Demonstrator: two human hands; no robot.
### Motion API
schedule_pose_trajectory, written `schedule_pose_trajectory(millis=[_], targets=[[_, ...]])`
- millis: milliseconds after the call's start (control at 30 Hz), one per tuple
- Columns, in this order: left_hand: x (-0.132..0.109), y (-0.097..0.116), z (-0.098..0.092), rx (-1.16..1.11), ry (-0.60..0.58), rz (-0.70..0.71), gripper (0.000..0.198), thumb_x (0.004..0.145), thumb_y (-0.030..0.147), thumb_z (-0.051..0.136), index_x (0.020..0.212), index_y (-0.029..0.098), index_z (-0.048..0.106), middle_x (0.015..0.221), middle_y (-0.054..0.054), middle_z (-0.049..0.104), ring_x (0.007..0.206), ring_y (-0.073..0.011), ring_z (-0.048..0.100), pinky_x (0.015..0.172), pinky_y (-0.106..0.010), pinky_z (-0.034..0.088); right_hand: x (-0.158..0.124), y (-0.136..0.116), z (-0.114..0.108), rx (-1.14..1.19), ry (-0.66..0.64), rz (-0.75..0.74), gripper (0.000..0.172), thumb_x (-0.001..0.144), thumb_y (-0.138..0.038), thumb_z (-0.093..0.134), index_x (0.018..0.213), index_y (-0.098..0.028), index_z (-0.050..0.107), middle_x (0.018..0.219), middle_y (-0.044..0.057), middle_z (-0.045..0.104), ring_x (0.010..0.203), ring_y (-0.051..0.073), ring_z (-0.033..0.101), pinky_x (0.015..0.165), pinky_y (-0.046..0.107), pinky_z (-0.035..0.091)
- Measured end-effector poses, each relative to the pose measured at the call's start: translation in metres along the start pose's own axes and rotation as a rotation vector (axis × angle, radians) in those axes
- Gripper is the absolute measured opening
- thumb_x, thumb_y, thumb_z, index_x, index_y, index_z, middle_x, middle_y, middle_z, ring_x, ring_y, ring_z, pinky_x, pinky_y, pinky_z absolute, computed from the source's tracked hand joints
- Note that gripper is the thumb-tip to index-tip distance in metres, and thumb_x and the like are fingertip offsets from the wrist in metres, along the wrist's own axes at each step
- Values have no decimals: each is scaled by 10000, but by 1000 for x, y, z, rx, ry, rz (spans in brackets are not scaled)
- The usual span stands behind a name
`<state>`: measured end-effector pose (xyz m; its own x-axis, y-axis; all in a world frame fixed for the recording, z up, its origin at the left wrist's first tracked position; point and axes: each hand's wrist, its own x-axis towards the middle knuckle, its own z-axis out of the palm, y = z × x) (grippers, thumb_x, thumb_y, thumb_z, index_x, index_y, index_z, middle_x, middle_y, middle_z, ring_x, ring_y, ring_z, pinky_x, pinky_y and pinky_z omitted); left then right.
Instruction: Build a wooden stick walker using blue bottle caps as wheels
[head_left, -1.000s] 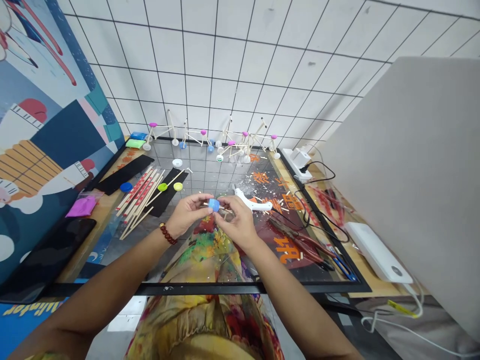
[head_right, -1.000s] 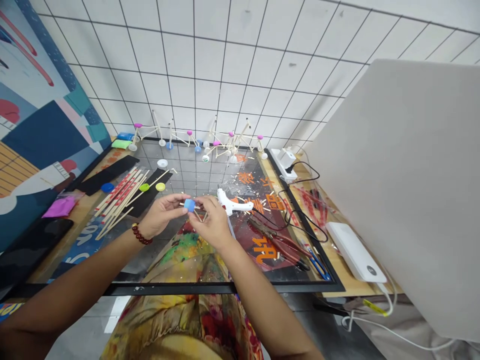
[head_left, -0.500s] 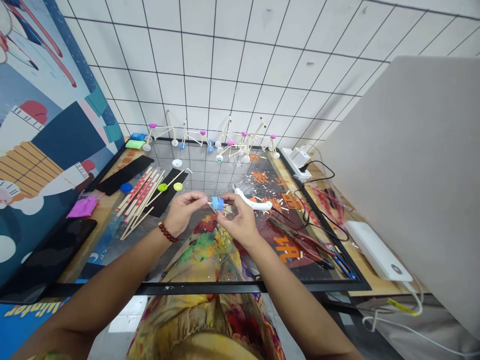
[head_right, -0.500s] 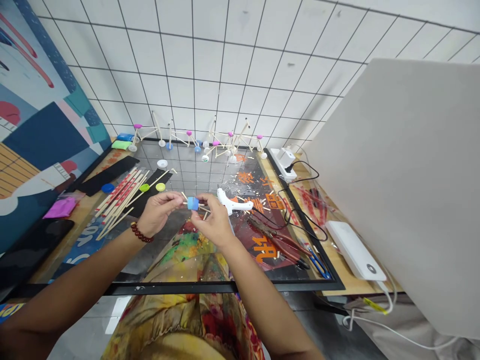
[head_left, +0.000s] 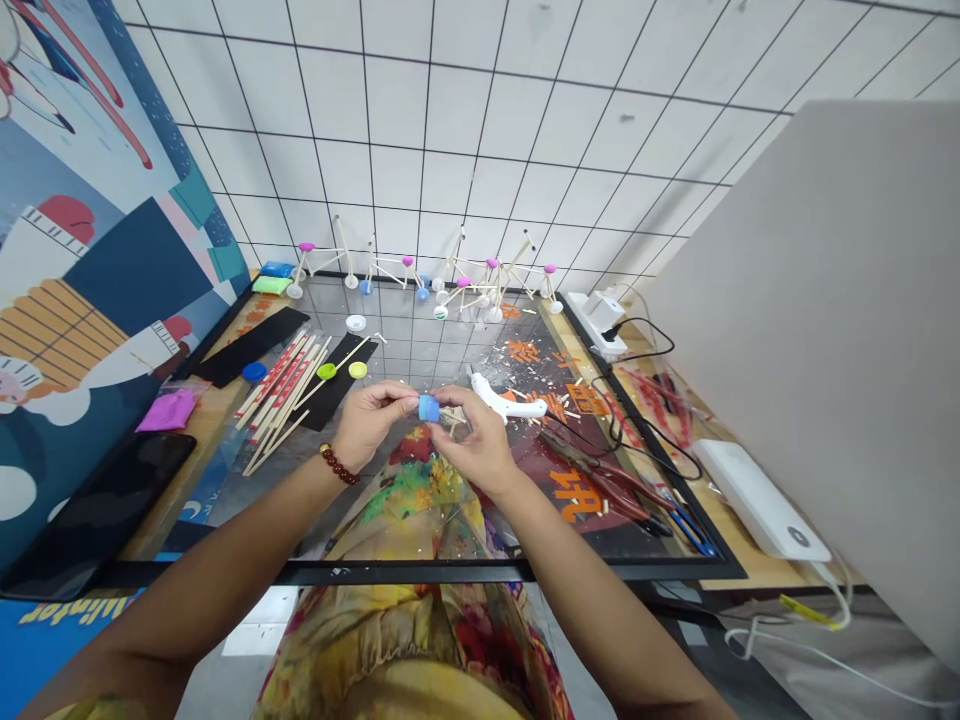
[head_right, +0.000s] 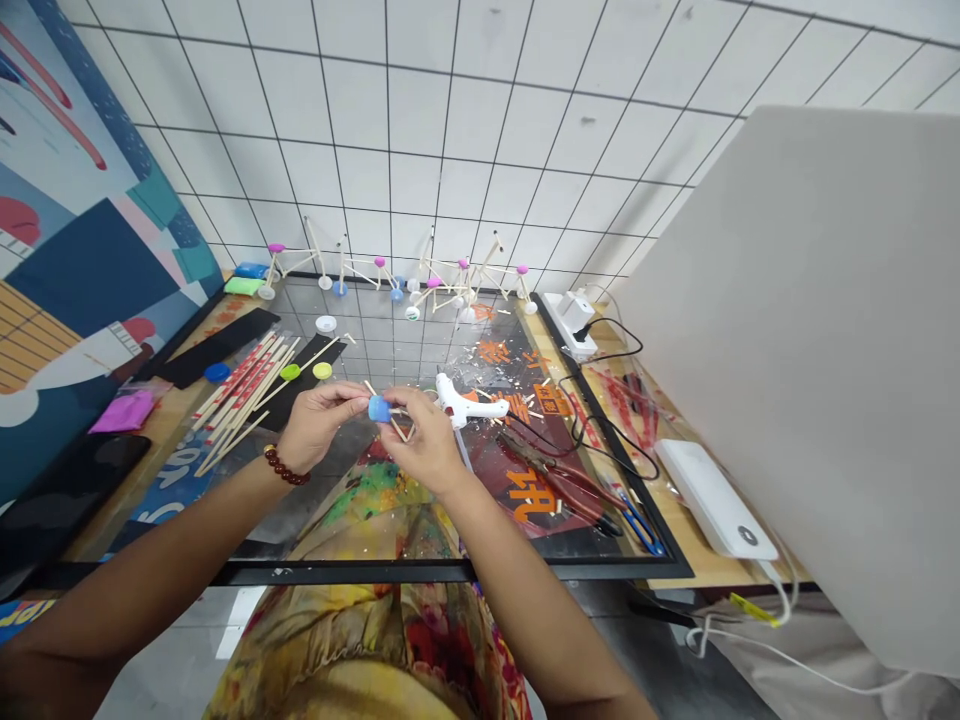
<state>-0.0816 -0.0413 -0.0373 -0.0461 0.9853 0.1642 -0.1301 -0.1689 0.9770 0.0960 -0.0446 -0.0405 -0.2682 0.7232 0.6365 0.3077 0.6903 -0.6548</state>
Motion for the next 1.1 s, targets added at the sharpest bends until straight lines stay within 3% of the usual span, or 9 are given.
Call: schedule_pose_trajectory(millis=[133,267,400,533,600,667,767,867,1100], targets=[[-1,-3,0,109,-28,85,205,749,344,771,721,161,682,772,-18,665,766,-141,591,759,-272,471,0,-1,1,22,17,52,313,765,-151,610,1069,-228,598,1021,48,698,918,192,670,846,346,553],[-2,1,4,-94,-35,16,315,816,457,698,741,182,563,689,13,625,654,-118,573,681,-254,479,-1,1,2,73,39,90,334,721,-126,616,1044,-210,599,995,43,694,899,190,673,848,345,548],[6,4,-1,-195,107,-45,401,739,505,764,715,186,523,612,20,620,575,-116,573,614,-245,488,-2,6,3,77,56,120,326,733,-133,632,1046,-216,598,987,36,680,898,182,664,846,336,544],[14,6,-9,-116,263,-143,550,794,597,668,513,168,468,592,-45,631,555,-126,587,566,-252,489,-2,7,2,48,61,103,325,757,-161,654,1072,-222,603,999,39,675,903,181,657,856,340,539],[13,9,-8,-115,174,-174,475,761,548,732,578,138,579,746,-73,701,644,-135,634,615,-256,518,-2,5,1,38,49,85,317,768,-170,654,1078,-221,607,1010,46,682,905,184,658,853,342,540],[8,11,-5,-160,-13,-215,354,671,424,846,826,140,703,937,-75,735,757,-154,670,690,-277,550,-1,3,0,24,35,66,315,775,-171,648,1083,-222,611,1029,52,694,926,192,659,862,351,539],[3,10,-1,-191,-201,-241,416,611,290,894,971,157,734,943,-69,745,769,-157,680,708,-280,559,0,2,-2,10,14,50,329,774,-149,628,1094,-227,614,1041,53,709,948,204,661,881,368,535],[1,6,0,-192,-198,-194,337,633,240,879,931,146,754,853,-57,744,723,-137,671,684,-252,548,0,2,-1,34,-15,49,349,764,-129,611,1100,-224,620,1044,53,713,948,205,665,890,373,539],[-1,3,2,-244,-162,-175,313,635,204,874,926,163,767,884,-54,751,799,-158,674,732,-265,551,-2,5,2,224,20,174,343,743,-134,649,1071,-223,605,1013,26,687,915,179,693,872,334,562]])
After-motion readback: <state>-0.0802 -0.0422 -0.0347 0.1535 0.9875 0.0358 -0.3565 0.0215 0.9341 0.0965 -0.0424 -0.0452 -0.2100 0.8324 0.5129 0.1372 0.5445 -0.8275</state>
